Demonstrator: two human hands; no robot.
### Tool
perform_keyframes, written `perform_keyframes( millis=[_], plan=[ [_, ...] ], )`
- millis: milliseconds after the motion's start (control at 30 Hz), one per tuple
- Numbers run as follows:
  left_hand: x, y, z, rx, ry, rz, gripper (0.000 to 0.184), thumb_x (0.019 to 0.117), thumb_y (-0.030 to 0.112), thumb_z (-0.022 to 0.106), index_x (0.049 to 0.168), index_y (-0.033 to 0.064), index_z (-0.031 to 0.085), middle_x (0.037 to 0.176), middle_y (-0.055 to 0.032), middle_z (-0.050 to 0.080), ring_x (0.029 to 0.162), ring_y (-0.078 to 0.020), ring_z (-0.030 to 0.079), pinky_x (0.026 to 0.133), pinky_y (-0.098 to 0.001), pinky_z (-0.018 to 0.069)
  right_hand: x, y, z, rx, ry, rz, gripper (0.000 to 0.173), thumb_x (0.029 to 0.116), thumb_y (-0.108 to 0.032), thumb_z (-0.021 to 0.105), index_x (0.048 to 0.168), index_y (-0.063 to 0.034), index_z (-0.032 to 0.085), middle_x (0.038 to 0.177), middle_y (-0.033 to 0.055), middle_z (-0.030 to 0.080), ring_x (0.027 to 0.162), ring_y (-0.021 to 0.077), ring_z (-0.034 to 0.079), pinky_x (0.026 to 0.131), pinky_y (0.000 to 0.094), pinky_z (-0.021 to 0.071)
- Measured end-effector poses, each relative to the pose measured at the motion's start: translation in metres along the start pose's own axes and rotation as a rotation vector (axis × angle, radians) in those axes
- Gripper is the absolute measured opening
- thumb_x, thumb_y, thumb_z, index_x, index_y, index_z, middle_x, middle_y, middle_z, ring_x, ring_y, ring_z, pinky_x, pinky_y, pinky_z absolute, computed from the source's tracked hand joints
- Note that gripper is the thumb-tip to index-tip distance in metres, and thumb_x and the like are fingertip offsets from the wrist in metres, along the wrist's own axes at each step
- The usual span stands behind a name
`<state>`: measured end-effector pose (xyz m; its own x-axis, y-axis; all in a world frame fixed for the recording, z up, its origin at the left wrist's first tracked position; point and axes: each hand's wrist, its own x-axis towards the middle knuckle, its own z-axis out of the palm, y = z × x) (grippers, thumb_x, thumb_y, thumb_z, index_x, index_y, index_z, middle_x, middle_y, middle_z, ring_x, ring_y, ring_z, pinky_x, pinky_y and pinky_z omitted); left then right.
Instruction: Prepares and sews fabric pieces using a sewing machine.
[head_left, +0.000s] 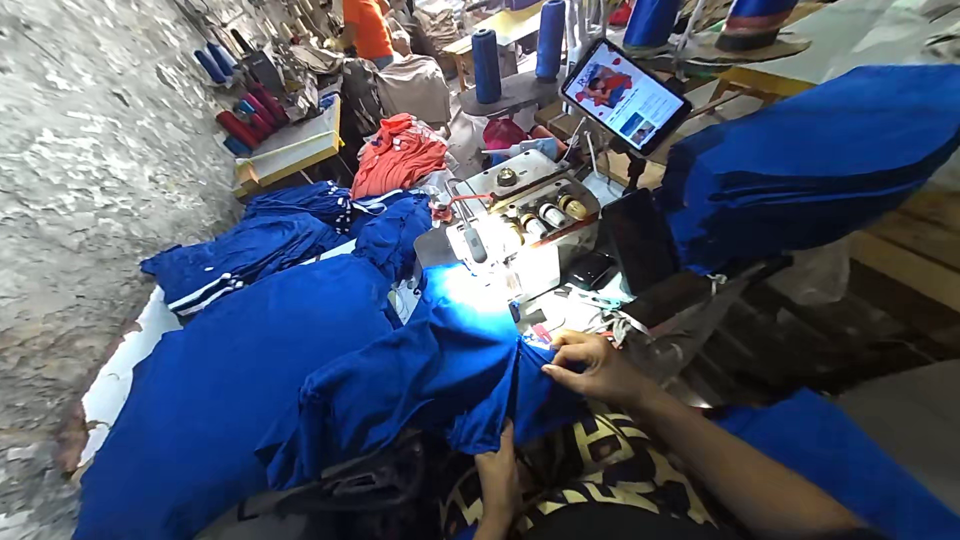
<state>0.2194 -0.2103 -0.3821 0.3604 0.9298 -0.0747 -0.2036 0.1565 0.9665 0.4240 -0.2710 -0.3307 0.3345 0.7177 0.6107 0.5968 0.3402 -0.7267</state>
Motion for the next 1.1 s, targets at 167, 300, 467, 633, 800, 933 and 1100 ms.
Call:
perform_keyframes(
  millis=[167, 300, 467, 633, 800, 933, 1100],
  plan=[
    [0.012, 0.024, 0.010, 0.170, -0.002, 0.246, 0.024, 0.0934, -0.002, 0.062, 0.115, -0.0098, 0.058, 0.101, 0.0032, 0.071, 0.099, 0.0039, 0.067, 0.092, -0.0187, 0.0557, 0.022, 0.001, 0.004, -0.050, 0.097, 0.045, 0.025, 0.0882, -0.016, 0.070, 0.070, 0.0001, 0.070, 0.083, 0.0106, 0.070, 0.083, 0.0047, 0.064, 0.075, 0.0158, 0.0496],
    [0.047, 0.062, 0.003, 0.584, -0.090, 0.557, 0.022, 0.0901, 0.007, 0.069, 0.100, -0.0120, 0.069, 0.091, -0.0095, 0.074, 0.085, 0.0008, 0.070, 0.082, -0.0187, 0.0579, 0.052, -0.001, 0.012, -0.134, 0.181, 0.124, 0.024, 0.0873, -0.016, 0.070, 0.069, -0.0009, 0.068, 0.073, 0.0080, 0.065, 0.073, 0.0074, 0.059, 0.069, 0.0213, 0.0466],
    [0.097, 0.133, -0.008, 0.902, -0.012, 0.520, 0.029, 0.0973, 0.019, 0.066, 0.085, -0.0067, 0.069, 0.066, -0.0104, 0.067, 0.053, -0.0135, 0.064, 0.053, -0.0335, 0.0565, 0.065, -0.010, 0.013, -0.060, 0.108, 0.339, 0.022, 0.0883, -0.019, 0.073, 0.078, -0.0003, 0.071, 0.077, 0.0040, 0.066, 0.070, 0.0009, 0.057, 0.067, 0.0185, 0.0466],
    [0.092, 0.126, 0.018, 0.916, 0.027, 0.953, 0.050, 0.0827, 0.000, 0.065, 0.125, -0.0221, 0.050, 0.119, -0.0396, 0.058, 0.100, -0.0415, 0.064, 0.086, -0.0468, 0.0528, 0.056, -0.023, 0.012, 0.026, 0.063, 0.426, 0.021, 0.0879, -0.019, 0.073, 0.078, -0.0010, 0.070, 0.074, -0.0008, 0.063, 0.063, -0.0041, 0.049, 0.060, 0.0148, 0.0414],
    [0.105, 0.067, 0.065, 1.138, -0.350, 1.082, 0.077, 0.0768, 0.036, 0.075, 0.131, -0.0154, 0.057, 0.133, -0.0351, 0.060, 0.127, -0.0532, 0.054, 0.111, -0.0644, 0.0352, 0.054, -0.035, 0.013, 0.005, 0.085, 0.403, 0.020, 0.0908, -0.018, 0.072, 0.083, -0.0001, 0.072, 0.079, 0.0031, 0.068, 0.069, -0.0017, 0.058, 0.067, 0.0158, 0.0489],
    [0.127, 0.083, 0.069, 1.258, -0.175, 1.130, 0.058, 0.0607, 0.014, 0.077, 0.113, -0.0096, 0.070, 0.111, -0.0278, 0.069, 0.108, -0.0481, 0.064, 0.090, -0.0623, 0.0465, 0.049, -0.020, 0.010, 0.061, 0.085, 0.441, 0.019, 0.0913, -0.016, 0.071, 0.081, 0.0001, 0.071, 0.076, 0.0010, 0.067, 0.066, -0.0024, 0.059, 0.065, 0.0155, 0.0505],
    [0.135, 0.099, 0.077, 1.396, -0.247, 1.189, 0.049, 0.0667, 0.009, 0.073, 0.115, -0.0025, 0.074, 0.108, -0.0220, 0.073, 0.102, -0.0437, 0.069, 0.085, -0.0610, 0.0487, 0.045, -0.007, 0.023, 0.176, 0.143, 0.441, 0.016, 0.0906, -0.013, 0.071, 0.079, -0.0014, 0.070, 0.072, -0.0035, 0.066, 0.063, -0.0043, 0.060, 0.064, 0.0141, 0.0523]
  ],
)
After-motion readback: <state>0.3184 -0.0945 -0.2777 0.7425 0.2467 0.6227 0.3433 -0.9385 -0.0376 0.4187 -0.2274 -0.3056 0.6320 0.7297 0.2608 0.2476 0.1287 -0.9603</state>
